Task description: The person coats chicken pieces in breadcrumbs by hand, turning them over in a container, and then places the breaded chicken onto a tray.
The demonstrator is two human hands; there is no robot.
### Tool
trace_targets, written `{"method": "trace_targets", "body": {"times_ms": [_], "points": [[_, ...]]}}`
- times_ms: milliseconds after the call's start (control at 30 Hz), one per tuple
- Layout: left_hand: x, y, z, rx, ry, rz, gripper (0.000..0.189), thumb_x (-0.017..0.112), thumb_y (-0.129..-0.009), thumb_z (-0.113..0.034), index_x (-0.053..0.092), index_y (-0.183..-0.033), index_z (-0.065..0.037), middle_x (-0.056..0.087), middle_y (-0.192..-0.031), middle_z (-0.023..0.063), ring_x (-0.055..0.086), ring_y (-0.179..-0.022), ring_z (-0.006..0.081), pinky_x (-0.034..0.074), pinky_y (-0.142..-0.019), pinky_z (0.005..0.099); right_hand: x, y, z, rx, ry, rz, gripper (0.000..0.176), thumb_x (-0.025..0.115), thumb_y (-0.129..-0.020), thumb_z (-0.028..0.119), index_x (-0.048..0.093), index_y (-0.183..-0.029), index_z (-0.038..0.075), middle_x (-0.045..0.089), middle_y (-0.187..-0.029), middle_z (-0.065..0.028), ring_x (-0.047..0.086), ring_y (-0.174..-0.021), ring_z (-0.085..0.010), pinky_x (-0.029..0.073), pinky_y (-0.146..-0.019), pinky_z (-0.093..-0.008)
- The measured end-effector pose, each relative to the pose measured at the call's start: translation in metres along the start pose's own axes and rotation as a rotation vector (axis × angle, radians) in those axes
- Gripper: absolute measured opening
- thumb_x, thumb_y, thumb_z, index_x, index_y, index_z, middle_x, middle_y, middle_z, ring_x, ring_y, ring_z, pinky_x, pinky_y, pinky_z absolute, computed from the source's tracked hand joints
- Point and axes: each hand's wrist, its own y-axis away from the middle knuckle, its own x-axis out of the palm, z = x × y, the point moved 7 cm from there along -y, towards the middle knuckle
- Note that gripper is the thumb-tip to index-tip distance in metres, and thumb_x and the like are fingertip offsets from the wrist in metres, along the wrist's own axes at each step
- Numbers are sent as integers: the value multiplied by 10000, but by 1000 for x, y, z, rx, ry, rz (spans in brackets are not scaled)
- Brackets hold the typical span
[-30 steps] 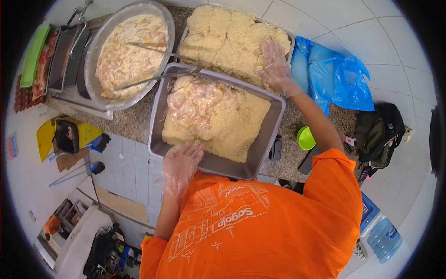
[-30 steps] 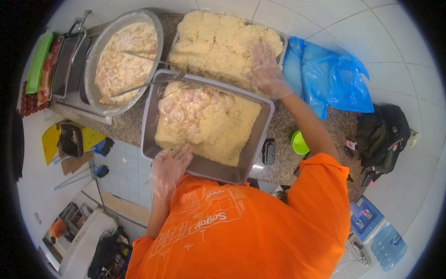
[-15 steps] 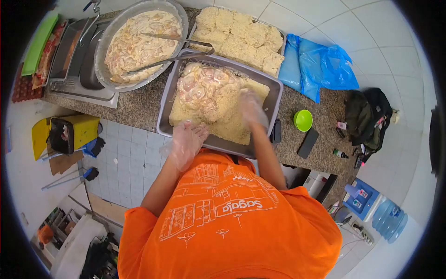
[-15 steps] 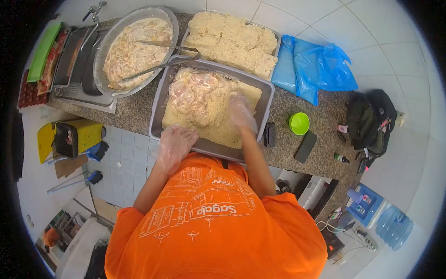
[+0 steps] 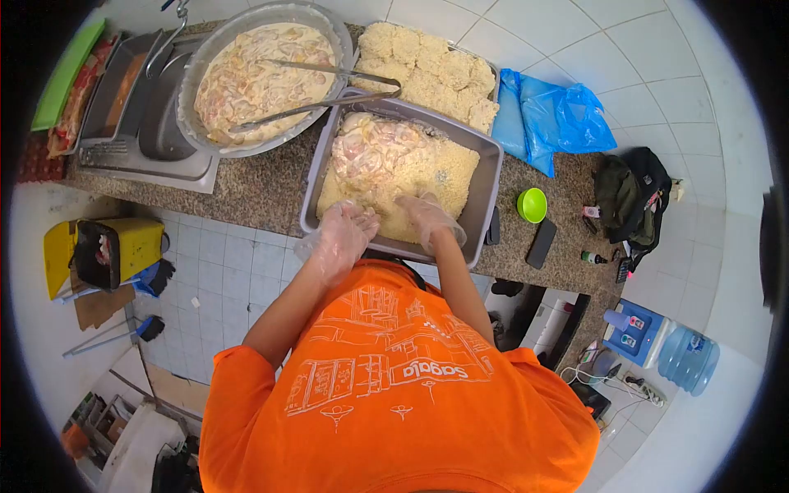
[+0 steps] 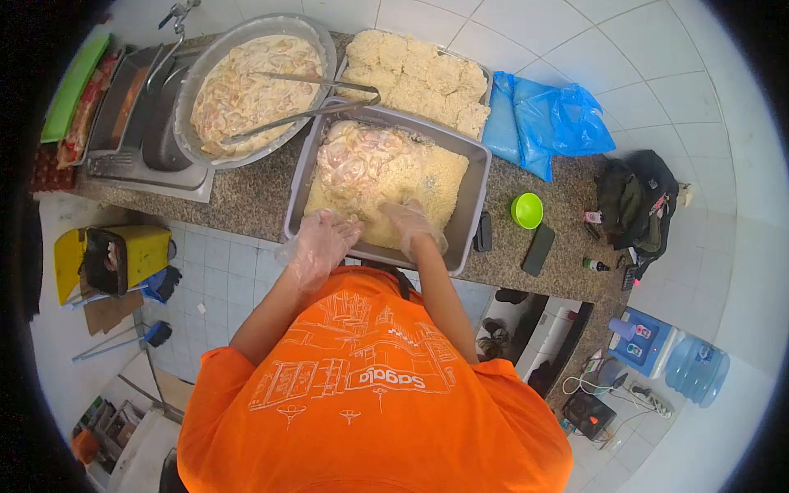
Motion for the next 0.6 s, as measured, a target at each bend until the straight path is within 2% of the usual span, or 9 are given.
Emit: {"method": "trace_targets", "body": {"times_ms": [33, 100, 200, 233, 300, 400, 500, 567, 600], "points": [[2, 4, -3, 8, 9, 15, 624, 389, -906, -273, 188, -1330, 140, 248, -1391, 296, 289, -1312, 405, 250, -1104, 455, 3, 3, 4, 4, 6, 5, 616, 608, -773, 471, 577, -1170, 1, 588, -1181, -225, 580, -1072, -341, 442, -883, -367], [-2, 6, -10, 22, 20, 30, 622, 382, -913, -273, 178, -1331, 140, 243, -1392, 299, 286, -1316, 404, 245, -1107, 458, 0, 5, 16, 66, 7, -33, 640, 649, -761, 416, 542, -1196, -41, 625, -1037, -207, 605, -953, -323, 458, -823, -347], [-8, 3, -13, 32, 13, 68, 610, 368, -921, -275, 181, -1327, 140, 250, -1382, 300, 298, -1307, 411, 244, -1107, 464, -4, 20, 29, 174, -28, 20, 694, 663, -743, 411, 514, -1226, -66, 593, -1152, -232, 587, -1052, -328, 449, -856, -343], [-5, 7, -15, 34, 35, 75, 650, 363, -913, -253, 114, -1358, 151, 210, -1407, 312, 266, -1326, 417, 234, -1115, 465, 1, 17, 22, 173, -23, 19, 694, 663, -743, 411, 514, -1226, -66, 593, -1152, -232, 587, -1052, -328, 449, -856, -343], [-4, 10, -16, 39, 64, 83, 695, 357, -905, -231, 47, -1388, 162, 171, -1431, 324, 234, -1346, 424, 225, -1124, 466, 11, 14, 23, -50, -1, 5, 708, 668, -752, 366, 475, -1251, -99, 576, -1178, -241, 569, -1086, -325, 443, -877, -327], [-1, 12, -19, 63, 22, 114, 688, 349, -906, -236, 61, -1383, 167, 170, -1432, 323, 245, -1341, 423, 229, -1121, 466, -3, 24, 21, 32, -140, -100, 714, 676, -752, 322, 446, -1269, -113, 570, -1177, -242, 562, -1094, -307, 434, -901, -313], [-7, 10, -21, 69, 13, 72, 657, 340, -910, -242, 111, -1367, 171, 232, -1403, 318, 287, -1316, 417, 246, -1112, 464, -40, 72, 62, 60, -334, -60, 701, 672, -755, 269, 426, -1278, -129, 552, -1210, -240, 543, -1121, -278, 416, -924, -295], [-16, 2, -20, 59, 30, 82, 512, 375, -923, -288, 299, -1251, 98, 388, -1242, 258, 404, -1202, 397, 329, -1036, 463, -35, 45, 27, 0, -339, -103, 671, 666, -755, 238, 437, -1270, -126, 575, -1179, -229, 562, -1088, -266, 430, -898, -298], [-11, 7, -20, 60, 33, 79, 512, 375, -923, -288, 299, -1251, 98, 388, -1242, 258, 404, -1202, 397, 329, -1036, 463, -39, 44, 28, -56, -348, -149, 642, 659, -754, 208, 449, -1262, -123, 598, -1148, -219, 581, -1055, -254, 444, -872, -301]]}}
